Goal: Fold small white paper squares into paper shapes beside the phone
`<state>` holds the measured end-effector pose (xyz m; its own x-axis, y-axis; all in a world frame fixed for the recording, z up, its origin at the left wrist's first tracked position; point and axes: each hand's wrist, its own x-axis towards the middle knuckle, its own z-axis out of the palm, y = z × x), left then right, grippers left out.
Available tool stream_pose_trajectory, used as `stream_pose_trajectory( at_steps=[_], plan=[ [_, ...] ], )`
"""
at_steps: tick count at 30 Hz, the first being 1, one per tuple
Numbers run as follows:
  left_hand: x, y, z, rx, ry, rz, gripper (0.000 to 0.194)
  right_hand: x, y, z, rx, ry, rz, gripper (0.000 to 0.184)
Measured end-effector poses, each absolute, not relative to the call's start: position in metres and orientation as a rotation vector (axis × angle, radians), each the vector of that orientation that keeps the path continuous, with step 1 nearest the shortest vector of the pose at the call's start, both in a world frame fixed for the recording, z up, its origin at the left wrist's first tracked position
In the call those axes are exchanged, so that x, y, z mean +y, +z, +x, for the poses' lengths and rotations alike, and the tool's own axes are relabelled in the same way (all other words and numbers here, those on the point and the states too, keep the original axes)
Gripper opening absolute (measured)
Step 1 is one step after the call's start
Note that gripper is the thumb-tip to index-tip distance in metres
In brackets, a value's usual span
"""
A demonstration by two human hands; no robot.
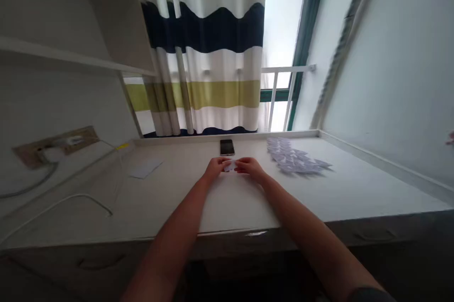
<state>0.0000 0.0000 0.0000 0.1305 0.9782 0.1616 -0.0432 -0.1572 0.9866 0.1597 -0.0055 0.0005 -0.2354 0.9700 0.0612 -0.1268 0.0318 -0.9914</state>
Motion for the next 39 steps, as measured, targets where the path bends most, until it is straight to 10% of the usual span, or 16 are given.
stream_pose_trajectory(
  at_steps=[39],
  plan=[
    [-0.0049,0.0027,-0.0013,0.998,1.208,1.635,0.039,-0.0029,0.0002,0.1594,-1.375,1.286,-0.99,0.019]
  ],
)
